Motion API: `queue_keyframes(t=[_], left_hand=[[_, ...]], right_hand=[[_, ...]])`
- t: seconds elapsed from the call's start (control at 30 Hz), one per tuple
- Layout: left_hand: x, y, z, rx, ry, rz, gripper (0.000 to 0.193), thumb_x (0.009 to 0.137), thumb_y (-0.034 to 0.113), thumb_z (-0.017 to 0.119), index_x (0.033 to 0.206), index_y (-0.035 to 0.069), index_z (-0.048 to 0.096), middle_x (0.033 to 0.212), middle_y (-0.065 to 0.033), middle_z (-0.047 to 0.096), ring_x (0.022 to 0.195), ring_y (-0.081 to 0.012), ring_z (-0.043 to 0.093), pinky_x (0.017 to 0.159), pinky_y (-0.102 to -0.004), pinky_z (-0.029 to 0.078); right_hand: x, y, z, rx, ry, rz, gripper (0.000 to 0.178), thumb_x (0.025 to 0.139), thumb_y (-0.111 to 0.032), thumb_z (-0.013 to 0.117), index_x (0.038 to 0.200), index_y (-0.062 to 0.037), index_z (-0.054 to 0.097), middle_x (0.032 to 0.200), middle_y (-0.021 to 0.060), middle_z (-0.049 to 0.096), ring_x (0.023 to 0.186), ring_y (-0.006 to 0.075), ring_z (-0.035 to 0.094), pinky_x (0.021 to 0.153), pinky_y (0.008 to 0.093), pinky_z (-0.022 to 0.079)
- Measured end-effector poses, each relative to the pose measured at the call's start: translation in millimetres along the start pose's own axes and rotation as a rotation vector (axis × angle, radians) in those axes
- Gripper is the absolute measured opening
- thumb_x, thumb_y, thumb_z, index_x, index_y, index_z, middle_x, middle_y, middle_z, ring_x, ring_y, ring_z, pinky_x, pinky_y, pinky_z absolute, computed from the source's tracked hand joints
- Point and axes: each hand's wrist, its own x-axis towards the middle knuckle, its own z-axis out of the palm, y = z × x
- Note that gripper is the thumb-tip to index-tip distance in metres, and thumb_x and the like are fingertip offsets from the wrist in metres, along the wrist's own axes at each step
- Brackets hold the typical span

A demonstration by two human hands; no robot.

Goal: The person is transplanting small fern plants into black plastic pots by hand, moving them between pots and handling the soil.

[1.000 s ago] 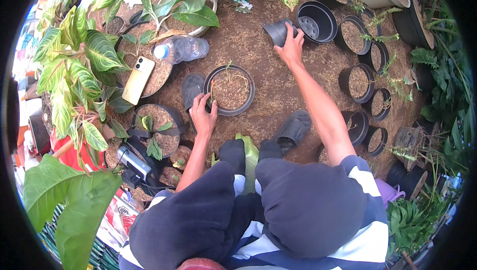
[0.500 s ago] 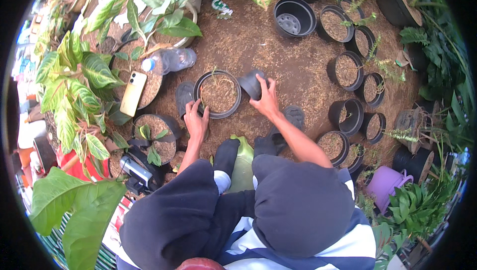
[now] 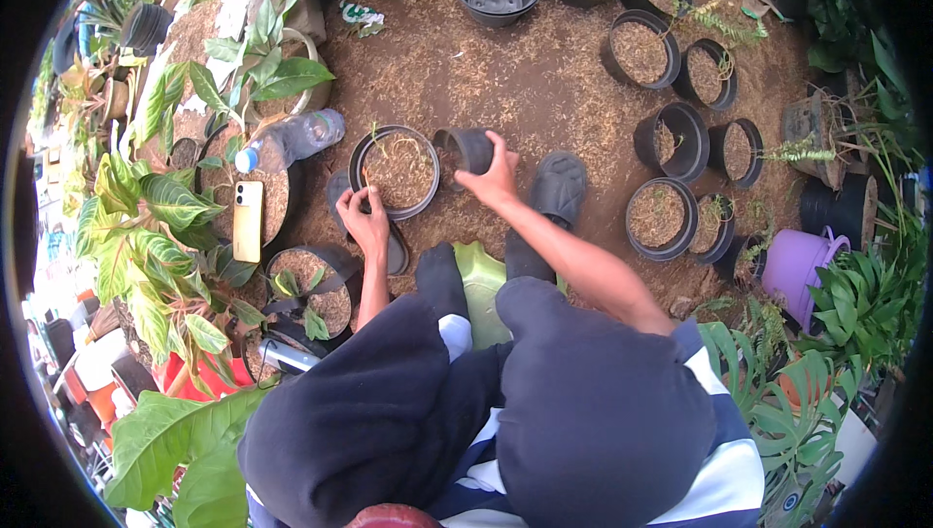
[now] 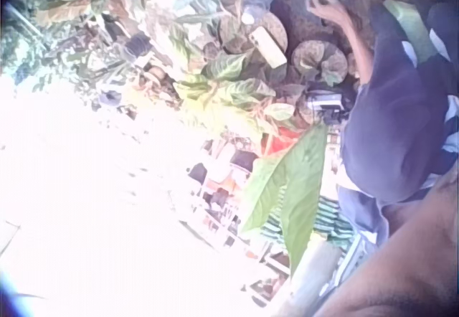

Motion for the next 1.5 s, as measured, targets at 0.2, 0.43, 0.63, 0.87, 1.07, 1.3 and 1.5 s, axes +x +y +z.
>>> queue_keyframes(t=[0.2,0.43,0.63,0.87,1.07,1.3,1.5], left_hand=[[10,0,-1,-0.12,-0.012,0.053,0.02,0.09,0.022,0.074,0.096,0.003,0.072,0.129,-0.0219,0.055,0.123,-0.0363,0.054,0.105,-0.0446,0.041],[11,-7,-10,-0.201,-0.085,0.107,0.03,0.08,0.01,0.081,0.107,0.006,0.069,0.135,-0.0181,0.052,0.126,-0.0338,0.052,0.106,-0.0426,0.041],[6,-6,-7,-0.222,-0.129,0.085,0.035,0.08,0.002,0.075,0.113,0.004,0.067,0.136,-0.0185,0.051,0.127,-0.0373,0.051,0.107,-0.0433,0.041],[6,-15,-12,-0.197,-0.132,0.056,0.032,0.082,0.003,0.074,0.113,0.004,0.068,0.133,-0.0182,0.053,0.125,-0.0365,0.053,0.104,-0.0428,0.043],[10,-11,-8,-0.208,-0.108,0.011,0.025,0.083,0.008,0.076,0.108,0.004,0.071,0.131,-0.0178,0.055,0.12,-0.0357,0.056,0.1,-0.0419,0.046],[18,-9,-10,-0.08,-0.202,0.209,0.038,0.077,0.01,0.082,0.114,0.01,0.071,0.146,-0.0238,0.041,0.135,-0.0406,0.044,0.111,-0.0464,0.037],[19,-2,0,-0.203,-0.241,0.045,0.041,0.087,0.001,0.068,0.126,0.012,0.065,0.147,-0.0217,0.043,0.138,-0.0382,0.043,0.114,-0.0435,0.035]], right_hand=[[33,21,-26,0.39,0.033,0.14,0.096,0.073,-0.029,0.086,0.146,-0.0036,0.03,0.129,0.0215,0.051,0.116,0.0267,0.053,0.098,0.0386,0.048],[-3,-80,-30,0.153,0.077,-0.229,0.092,0.076,-0.021,0.082,0.149,-0.0098,0.027,0.141,0.0221,0.028,0.133,0.037,0.038,0.101,0.0455,0.052],[-29,-114,-8,-0.088,-0.129,-0.834,0.116,0.053,-0.008,0.093,0.149,-0.0155,0.028,0.142,0.0213,0.03,0.132,0.0427,0.039,0.104,0.0511,0.046],[-33,-120,1,0.064,-0.196,-0.727,0.106,0.068,-0.012,0.09,0.151,-0.013,0.024,0.145,0.017,0.026,0.138,0.0348,0.036,0.1,0.0496,0.055],[-4,-95,-27,0.232,-0.091,-0.34,0.1,0.076,-0.032,0.086,0.151,-0.0102,0.023,0.148,0.02,0.031,0.135,0.0355,0.039,0.097,0.0491,0.053],[99,31,-117,0.202,0.488,-0.236,0.09,0.079,-0.033,0.084,0.146,-0.0042,0.031,0.138,0.0265,0.038,0.131,0.0355,0.041,0.108,0.0461,0.038],[110,57,-161,-0.185,0.711,-0.154,0.092,0.074,-0.03,0.085,0.143,-0.0004,0.033,0.137,0.0293,0.036,0.129,0.0413,0.039,0.111,0.0476,0.032]])
